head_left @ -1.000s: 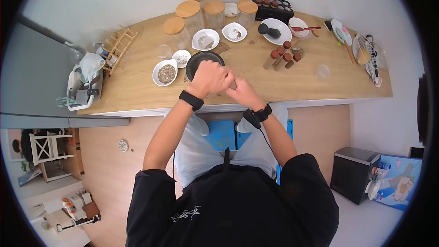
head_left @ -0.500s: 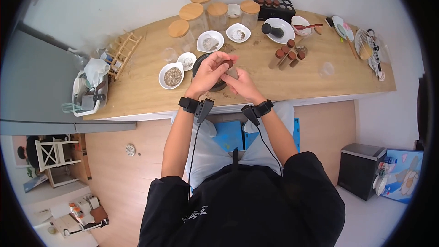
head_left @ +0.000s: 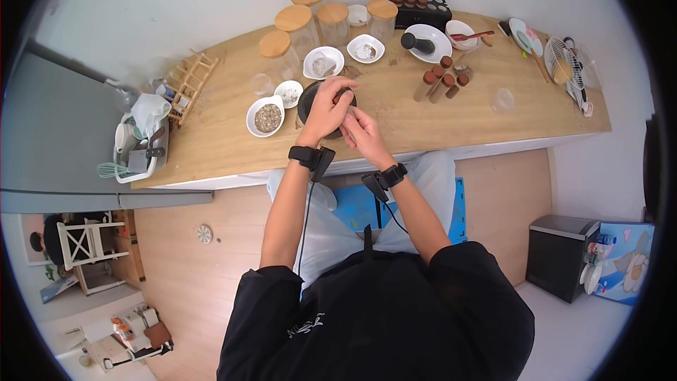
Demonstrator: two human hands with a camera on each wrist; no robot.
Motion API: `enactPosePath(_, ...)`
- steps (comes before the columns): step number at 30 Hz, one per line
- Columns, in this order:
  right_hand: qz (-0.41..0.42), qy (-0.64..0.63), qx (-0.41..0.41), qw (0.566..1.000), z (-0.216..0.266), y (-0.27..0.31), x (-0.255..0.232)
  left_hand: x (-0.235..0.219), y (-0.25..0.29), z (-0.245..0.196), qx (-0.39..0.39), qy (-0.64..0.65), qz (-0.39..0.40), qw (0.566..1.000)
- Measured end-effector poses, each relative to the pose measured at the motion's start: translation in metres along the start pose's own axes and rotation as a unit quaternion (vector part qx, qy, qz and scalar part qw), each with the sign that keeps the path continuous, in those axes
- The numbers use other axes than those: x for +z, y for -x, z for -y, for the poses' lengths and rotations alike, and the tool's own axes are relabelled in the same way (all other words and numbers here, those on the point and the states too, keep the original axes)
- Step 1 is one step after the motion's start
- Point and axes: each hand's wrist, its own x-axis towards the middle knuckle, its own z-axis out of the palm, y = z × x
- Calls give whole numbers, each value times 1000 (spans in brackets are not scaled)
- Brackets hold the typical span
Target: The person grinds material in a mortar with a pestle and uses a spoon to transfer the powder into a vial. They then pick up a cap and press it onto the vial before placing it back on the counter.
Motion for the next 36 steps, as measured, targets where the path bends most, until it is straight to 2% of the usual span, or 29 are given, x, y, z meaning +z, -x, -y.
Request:
enactPosePath(1, 0, 0, -3, 1000, -1, -1, -2, 0, 1, 1, -26, 136, 42, 989)
enactPosePath(2, -23, -37, 17, 999, -3, -1, -4, 0, 1, 2, -53, 269, 84, 958)
enactPosePath(3, -45, -74, 37, 995, -5, -1, -5, -5, -2, 8, -21, 349, 140, 926)
enactPosePath(4, -45, -77, 35, 995, -9, 0, -5, -7, 1, 5, -20, 346, 142, 927)
enactPosePath(6, -46, -64, 35, 996, -12, -4, -9, -11, 4, -2, -83, 273, 136, 949)
enactPosePath(10, -32, -15, 28, 999, -18, -6, -11, -20, 3, 12, -47, 225, 115, 966)
enactPosePath(11, -62, 87, -76, 991, -20, -8, -5, -17, 4, 13, -41, 195, 68, 978)
enactPosePath(12, -92, 186, -179, 962, -22, -9, -1, -17, 5, 13, -37, 192, 64, 979)
enactPosePath(13, -87, 185, -182, 962, -21, -9, 2, -17, 6, 10, -43, 99, 13, 994)
enactPosePath(14, -107, 243, -219, 939, -20, -8, 4, -17, 7, 5, -49, 4, -38, 998)
enactPosePath(15, -127, 299, -256, 911, -19, -8, 5, -15, 5, 9, 6, -27, -111, 993)
enactPosePath(16, -124, 299, -261, 910, -17, -8, 6, -17, 4, 7, 11, -27, -114, 993)
enactPosePath(18, -142, 323, -272, 895, -14, -6, 5, -22, 4, 5, -50, -108, -225, 967)
enactPosePath(19, -139, 324, -276, 894, -14, -10, 1, -25, 0, 21, -64, -48, -257, 963)
enactPosePath(20, -144, 358, -253, 887, -15, -18, -6, -29, -1, 28, -60, -47, -261, 962)
enactPosePath(22, -146, 393, -226, 879, -12, -28, -19, -33, 3, 40, -81, 153, -271, 947)
enactPosePath(24, -54, 465, -197, 861, 0, -44, -31, -29, 11, 36, -113, 191, -279, 934)
enactPosePath(25, -28, 464, -120, 877, 16, -45, -29, -27, 17, 42, -126, 176, -273, 937)
enactPosePath(27, -29, 472, -121, 873, 22, -55, -33, -21, 26, 53, -143, 166, -270, 938)
enactPosePath(30, -21, 477, -121, 870, 30, -65, -32, -19, 35, 68, -125, 160, -298, 933)
enactPosePath(32, 4, 442, -94, 892, 29, -69, -29, -23, 41, 69, -100, -86, -321, 938)
enactPosePath(36, 7, 430, -94, 898, 20, -72, -29, -31, 35, 70, -169, -194, -323, 911)
